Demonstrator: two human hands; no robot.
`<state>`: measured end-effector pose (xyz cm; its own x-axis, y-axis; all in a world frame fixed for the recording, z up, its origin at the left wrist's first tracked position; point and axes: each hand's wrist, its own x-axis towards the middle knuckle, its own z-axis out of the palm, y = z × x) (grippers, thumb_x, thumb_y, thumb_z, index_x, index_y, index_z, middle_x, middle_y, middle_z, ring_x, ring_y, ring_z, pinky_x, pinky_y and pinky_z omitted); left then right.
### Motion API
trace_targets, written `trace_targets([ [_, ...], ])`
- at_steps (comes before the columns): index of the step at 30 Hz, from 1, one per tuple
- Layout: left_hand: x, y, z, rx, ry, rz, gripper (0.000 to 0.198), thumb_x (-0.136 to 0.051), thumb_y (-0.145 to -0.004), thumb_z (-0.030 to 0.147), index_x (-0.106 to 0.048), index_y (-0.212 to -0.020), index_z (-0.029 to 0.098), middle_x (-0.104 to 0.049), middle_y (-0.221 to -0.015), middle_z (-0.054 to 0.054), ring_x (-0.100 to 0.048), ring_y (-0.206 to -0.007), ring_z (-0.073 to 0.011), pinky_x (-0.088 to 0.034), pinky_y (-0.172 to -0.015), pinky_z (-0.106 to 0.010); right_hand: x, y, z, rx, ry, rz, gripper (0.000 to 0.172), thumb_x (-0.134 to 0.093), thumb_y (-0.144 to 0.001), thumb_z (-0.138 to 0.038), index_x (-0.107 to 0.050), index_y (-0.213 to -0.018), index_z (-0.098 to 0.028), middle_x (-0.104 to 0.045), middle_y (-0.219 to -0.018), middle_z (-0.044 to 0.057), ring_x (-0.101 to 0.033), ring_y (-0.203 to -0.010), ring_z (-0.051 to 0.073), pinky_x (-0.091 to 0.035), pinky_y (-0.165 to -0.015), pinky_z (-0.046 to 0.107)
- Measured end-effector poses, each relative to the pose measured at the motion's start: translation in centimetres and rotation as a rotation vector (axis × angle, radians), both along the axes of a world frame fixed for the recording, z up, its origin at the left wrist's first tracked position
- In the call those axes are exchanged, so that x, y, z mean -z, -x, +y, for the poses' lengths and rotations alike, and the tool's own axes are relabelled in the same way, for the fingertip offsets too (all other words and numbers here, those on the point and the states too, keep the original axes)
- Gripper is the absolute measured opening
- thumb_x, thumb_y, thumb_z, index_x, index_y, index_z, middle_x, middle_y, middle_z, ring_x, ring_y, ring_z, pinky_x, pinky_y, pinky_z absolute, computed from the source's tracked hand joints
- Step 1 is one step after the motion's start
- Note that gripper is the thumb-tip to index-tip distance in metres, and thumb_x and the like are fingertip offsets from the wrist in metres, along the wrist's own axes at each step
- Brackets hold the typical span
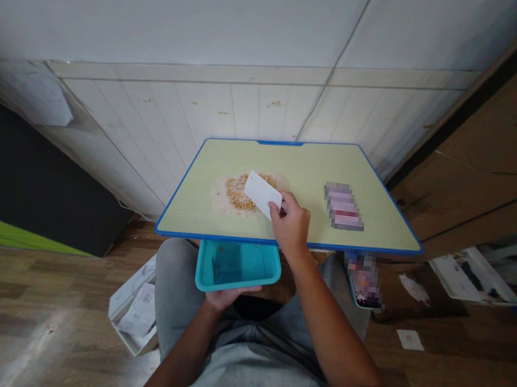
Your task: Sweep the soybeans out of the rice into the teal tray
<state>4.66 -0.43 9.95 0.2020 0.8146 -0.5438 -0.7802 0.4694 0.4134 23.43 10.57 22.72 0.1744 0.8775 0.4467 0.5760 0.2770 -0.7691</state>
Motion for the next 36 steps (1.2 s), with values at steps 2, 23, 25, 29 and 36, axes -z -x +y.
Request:
trace_targets([
  [2, 0.0, 0.0, 0.0, 0.003, -0.011, -0.004, 0.076, -0.041, -0.09, 0.09, -0.078, -0.132, 0.038, -0.066, -0.16, -0.01, -0.047, -0.157, -0.0517, -0.044, -0.118, -0.081, 0.0, 0.1, -0.1, -0.011, -0.005, -0.018, 0.026, -0.068, -0.093, -0.027, -0.079, -0.116, -0.022, -0.084, -0.089, 0.01, -0.081, -0.081, 0.029, -0.058, -0.076, 0.034],
  [23, -0.6, 0.4, 0.0, 0.023, -0.053, -0.062, 0.068, -0.044, -0.096, 0.082, -0.079, -0.131, 0.035, -0.071, -0.153, -0.013, -0.052, -0.152, -0.0537, -0.053, -0.108, -0.079, 0.6, 1.4, -1.2, -0.043, -0.031, -0.042, 0.023, -0.065, -0.094, -0.033, -0.078, -0.11, -0.024, -0.081, -0.081, 0.007, -0.077, -0.072, 0.025, -0.054, -0.067, 0.031],
  [25, -0.7, 0.4, -0.1, 0.018, -0.039, -0.054, 0.07, -0.039, -0.098, 0.081, -0.078, -0.132, 0.034, -0.071, -0.153, -0.013, -0.054, -0.15, -0.055, -0.055, -0.103, -0.081, 0.6, 1.6, -1.3, -0.043, -0.05, -0.04, 0.02, -0.065, -0.094, -0.033, -0.078, -0.108, -0.026, -0.08, -0.08, 0.005, -0.076, -0.071, 0.024, -0.053, -0.066, 0.03],
  [29, -0.7, 0.4, 0.0, 0.017, -0.044, -0.064, 0.075, -0.032, -0.099, 0.081, -0.077, -0.133, 0.032, -0.069, -0.155, -0.014, -0.055, -0.148, -0.0562, -0.056, -0.099, -0.081, 0.5, 1.8, -1.6, -0.047, -0.045, -0.041, 0.021, -0.064, -0.094, -0.032, -0.078, -0.108, -0.025, -0.079, -0.079, 0.005, -0.075, -0.07, 0.024, -0.051, -0.065, 0.029],
  [36, -1.2, 0.2, 0.0, 0.018, -0.016, -0.044, 0.066, -0.038, -0.1, 0.076, -0.077, -0.132, 0.034, -0.068, -0.158, -0.012, -0.054, -0.151, -0.0538, -0.055, -0.103, -0.08, 0.3, 2.5, -2.1, -0.077, -0.032, -0.067, 0.023, -0.063, -0.095, -0.032, -0.078, -0.11, -0.025, -0.079, -0.082, 0.005, -0.074, -0.071, 0.023, -0.049, -0.066, 0.029],
])
